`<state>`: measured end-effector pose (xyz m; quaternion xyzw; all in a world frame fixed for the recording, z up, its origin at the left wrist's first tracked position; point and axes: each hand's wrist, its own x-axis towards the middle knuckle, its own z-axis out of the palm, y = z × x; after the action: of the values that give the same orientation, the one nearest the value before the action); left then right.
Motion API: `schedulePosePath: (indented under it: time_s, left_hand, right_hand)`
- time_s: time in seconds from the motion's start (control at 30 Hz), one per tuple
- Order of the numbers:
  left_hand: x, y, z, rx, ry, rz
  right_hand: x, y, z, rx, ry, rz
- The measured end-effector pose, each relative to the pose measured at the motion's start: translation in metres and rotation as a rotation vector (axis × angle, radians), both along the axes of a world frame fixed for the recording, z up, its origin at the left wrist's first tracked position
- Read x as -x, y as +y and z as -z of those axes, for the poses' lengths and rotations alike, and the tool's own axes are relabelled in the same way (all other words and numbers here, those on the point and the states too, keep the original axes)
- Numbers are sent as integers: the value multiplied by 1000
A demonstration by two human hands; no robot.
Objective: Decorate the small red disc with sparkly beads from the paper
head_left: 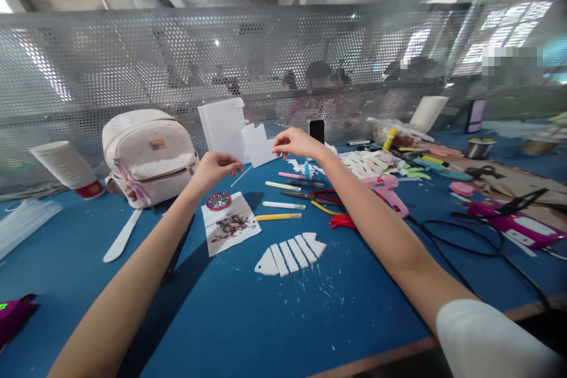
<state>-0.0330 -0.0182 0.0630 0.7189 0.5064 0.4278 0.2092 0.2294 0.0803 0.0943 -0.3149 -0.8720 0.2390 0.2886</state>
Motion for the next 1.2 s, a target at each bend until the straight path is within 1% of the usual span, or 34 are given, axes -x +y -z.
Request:
schedulePosePath:
  time_s: [0.13,0.27,0.47,0.57,0.7,0.83,0.93,1.0,1.1,1.2]
  left_hand:
    - [12,1,-5,9,-14,-16]
    - [26,-2,-15,9,-6,-45]
    - [46,-11,-25,-6,72,-126]
    - [50,-12,-26,12,138,-123]
    - [51,-9,-22,74,218,-90]
    - [52,-5,-17,128,227,-105]
    - [55,-4,-16,131,179,-117]
    - [56,-4,-17,109,109,-122]
    - [53,-5,-19,54,-72,-107]
    - [45,-6,-21,36,-299,-19]
  right_hand:
    - [0,2,3,2,-8,6]
    - [0,4,5,5,-2,17]
    - [-1,4,5,-10,23,39]
    - [0,3,4,-19,33,37]
    - [1,5,6,-29,36,19]
    - [2,6,7,-48,27,3]
    - [1,6,8,-53,22,0]
    - [1,7,9,-61,19,-1]
    - [2,7,11,-71,3,-14]
    - [5,6,14,-72,-25,-50]
